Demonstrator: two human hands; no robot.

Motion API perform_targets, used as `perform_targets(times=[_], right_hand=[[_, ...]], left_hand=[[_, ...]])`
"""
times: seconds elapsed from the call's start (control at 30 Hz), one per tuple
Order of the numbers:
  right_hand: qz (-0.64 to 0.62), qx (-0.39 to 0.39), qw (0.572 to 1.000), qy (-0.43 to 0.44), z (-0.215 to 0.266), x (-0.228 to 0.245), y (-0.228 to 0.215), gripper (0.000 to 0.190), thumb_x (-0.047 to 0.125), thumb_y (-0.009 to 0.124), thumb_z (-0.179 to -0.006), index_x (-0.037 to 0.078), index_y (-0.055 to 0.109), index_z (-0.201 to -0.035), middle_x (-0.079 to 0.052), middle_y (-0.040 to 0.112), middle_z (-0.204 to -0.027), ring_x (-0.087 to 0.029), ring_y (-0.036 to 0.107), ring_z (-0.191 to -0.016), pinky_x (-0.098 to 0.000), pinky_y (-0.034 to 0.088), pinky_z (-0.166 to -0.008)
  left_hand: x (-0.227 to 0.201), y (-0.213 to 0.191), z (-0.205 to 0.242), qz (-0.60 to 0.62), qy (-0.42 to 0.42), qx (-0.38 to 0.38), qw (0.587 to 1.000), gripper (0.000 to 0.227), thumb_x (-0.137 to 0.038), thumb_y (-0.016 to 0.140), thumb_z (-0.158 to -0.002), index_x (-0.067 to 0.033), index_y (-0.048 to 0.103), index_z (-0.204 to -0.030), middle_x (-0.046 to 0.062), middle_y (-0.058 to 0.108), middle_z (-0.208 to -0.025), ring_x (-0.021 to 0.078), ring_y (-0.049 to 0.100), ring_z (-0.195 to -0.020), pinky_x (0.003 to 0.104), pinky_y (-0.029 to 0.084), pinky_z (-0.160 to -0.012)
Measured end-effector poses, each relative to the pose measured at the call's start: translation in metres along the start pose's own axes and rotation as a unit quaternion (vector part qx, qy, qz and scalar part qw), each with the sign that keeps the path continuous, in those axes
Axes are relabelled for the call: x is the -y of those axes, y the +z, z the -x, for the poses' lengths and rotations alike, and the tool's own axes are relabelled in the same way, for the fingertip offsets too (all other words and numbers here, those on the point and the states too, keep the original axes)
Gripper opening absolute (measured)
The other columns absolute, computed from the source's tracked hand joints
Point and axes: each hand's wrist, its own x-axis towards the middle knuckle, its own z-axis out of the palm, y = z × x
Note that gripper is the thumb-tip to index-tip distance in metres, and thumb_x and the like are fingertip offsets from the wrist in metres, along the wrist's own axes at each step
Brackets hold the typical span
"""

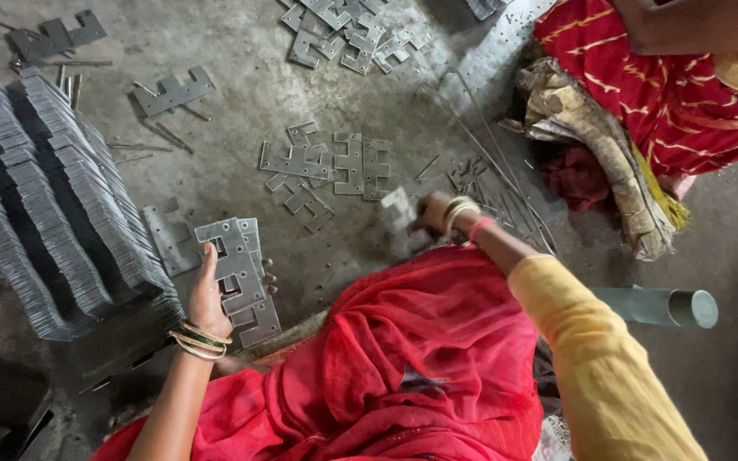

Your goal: The person sits on the floor and sorts small metal brackets by picking them up from a pile and stacking them neatly. The person also uses a pair of metal tongs to move and organize the parts.

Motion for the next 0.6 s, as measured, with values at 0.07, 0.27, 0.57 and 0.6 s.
perform_targets(times=[0.07,0.27,0.57,0.6], right_hand=[[0.03,0.023,0.999,-0.022,-0.007,0.011,0.014,0.054,0.054,0.078,-0.08,0.01,0.078,-0.112,-0.012,0.077,-0.112,-0.033,0.072,-0.101,-0.042,0.055,-0.091],[0.062,-0.007,0.991,0.12,-0.001,-0.036,-0.018,0.056,0.054,0.078,-0.082,0.007,0.077,-0.111,-0.016,0.076,-0.114,-0.035,0.072,-0.103,-0.0443,0.057,-0.091],[-0.102,-0.259,0.947,0.16,0.04,-0.067,-0.027,0.035,0.034,0.069,-0.085,0.011,0.078,-0.111,-0.021,0.072,-0.114,-0.041,0.068,-0.108,-0.0479,0.055,-0.093],[-0.113,-0.26,0.95,0.129,0.037,-0.058,-0.024,0.034,0.03,0.065,-0.086,0.013,0.077,-0.112,-0.021,0.073,-0.113,-0.041,0.069,-0.106,-0.0478,0.055,-0.092]], left_hand=[[-0.002,-0.001,0.0,0.003,-0.003,-0.001,1.0,0.068,-0.066,0.048,-0.099,-0.0054,0.064,-0.126,0.016,0.074,-0.098,0.0284,0.072,-0.08,0.046,0.061,-0.074],[-0.005,-0.003,-0.004,0.006,0.014,-0.02,1.0,0.066,-0.064,0.05,-0.102,-0.0027,0.064,-0.123,0.015,0.073,-0.101,0.0282,0.072,-0.082,0.045,0.06,-0.075],[-0.005,-0.004,-0.003,0.018,0.054,-0.015,0.998,0.065,-0.063,0.053,-0.1,-0.0054,0.062,-0.128,0.018,0.071,-0.104,0.0294,0.071,-0.081,0.046,0.06,-0.074],[-0.005,-0.005,-0.002,0.019,0.057,-0.016,0.998,0.065,-0.064,0.053,-0.1,-0.0058,0.062,-0.127,0.018,0.072,-0.104,0.0295,0.071,-0.081,0.046,0.059,-0.074]])
